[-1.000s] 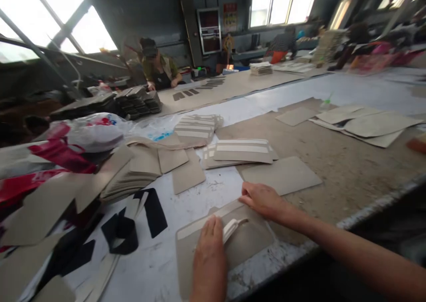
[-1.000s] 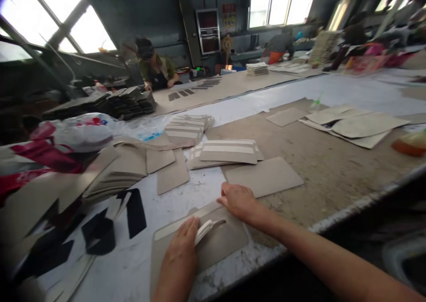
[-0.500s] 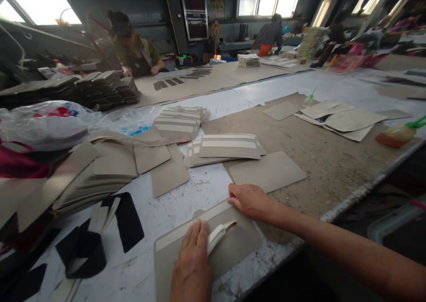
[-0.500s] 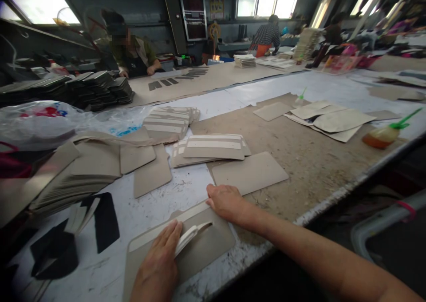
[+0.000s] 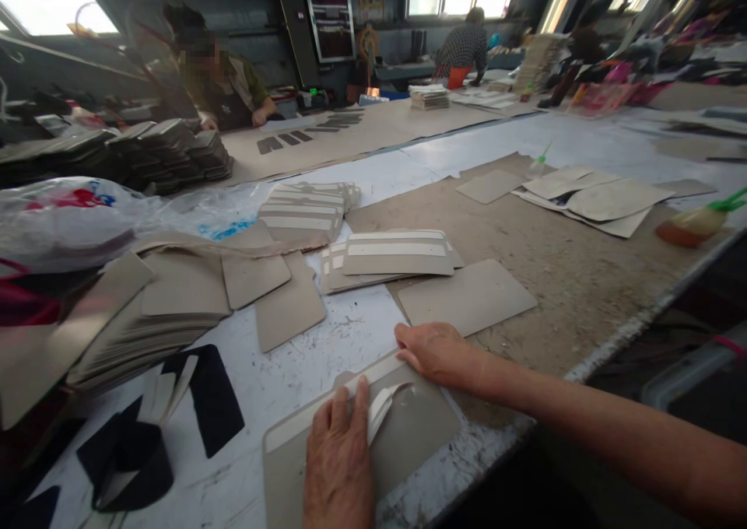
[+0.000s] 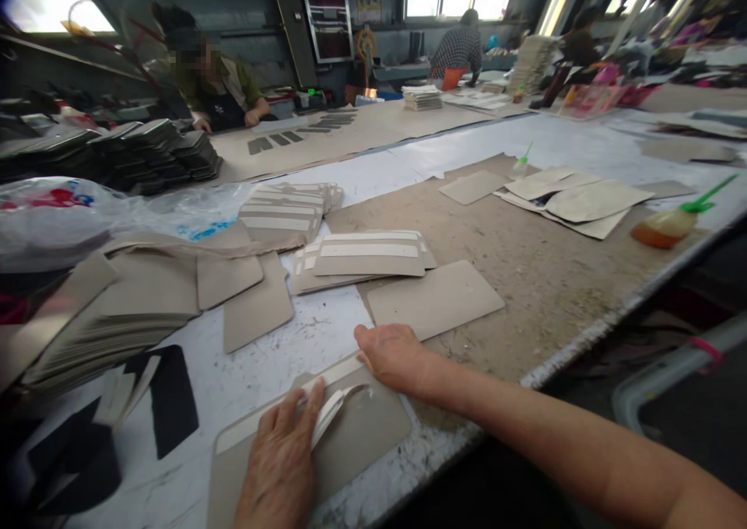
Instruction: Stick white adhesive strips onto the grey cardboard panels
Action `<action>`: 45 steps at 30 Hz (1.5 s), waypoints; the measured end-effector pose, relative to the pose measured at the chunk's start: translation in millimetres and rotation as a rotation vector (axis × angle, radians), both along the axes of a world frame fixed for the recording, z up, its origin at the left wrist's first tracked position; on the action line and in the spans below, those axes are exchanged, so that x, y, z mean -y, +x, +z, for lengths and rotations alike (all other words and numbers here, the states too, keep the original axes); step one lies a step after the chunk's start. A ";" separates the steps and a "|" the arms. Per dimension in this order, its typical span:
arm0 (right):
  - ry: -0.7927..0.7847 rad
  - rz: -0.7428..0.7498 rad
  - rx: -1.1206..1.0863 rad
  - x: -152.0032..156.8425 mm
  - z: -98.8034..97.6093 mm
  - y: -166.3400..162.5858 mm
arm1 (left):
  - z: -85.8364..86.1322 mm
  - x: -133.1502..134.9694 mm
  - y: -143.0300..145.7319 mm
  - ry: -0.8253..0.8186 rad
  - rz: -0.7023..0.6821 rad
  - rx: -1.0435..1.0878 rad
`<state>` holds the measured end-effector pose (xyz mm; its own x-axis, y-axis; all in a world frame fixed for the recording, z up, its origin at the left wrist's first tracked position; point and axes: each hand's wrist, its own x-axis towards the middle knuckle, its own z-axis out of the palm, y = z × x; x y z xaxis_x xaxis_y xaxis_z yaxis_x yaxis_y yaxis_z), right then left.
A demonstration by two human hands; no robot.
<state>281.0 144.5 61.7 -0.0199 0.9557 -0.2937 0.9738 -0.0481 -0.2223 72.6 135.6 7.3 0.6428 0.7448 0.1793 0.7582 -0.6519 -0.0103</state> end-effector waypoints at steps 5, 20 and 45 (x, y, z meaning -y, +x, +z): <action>0.005 0.016 0.008 -0.1 1.0 1.2 | 5.3 4.2 8.2 0.000 0.055 -0.008; 0.032 -0.060 -0.001 4.3 6.6 7.8 | -3.4 2.9 4.4 0.105 -0.024 -0.072; 0.538 0.253 -0.118 65.8 -45.2 11.9 | 30.1 5.0 3.1 -0.537 0.201 0.419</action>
<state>292.9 78.7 16.5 -0.2691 0.9306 0.2480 0.9074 0.3313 -0.2586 75.7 130.6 37.4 0.4411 0.8963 -0.0444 0.7344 -0.3321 0.5920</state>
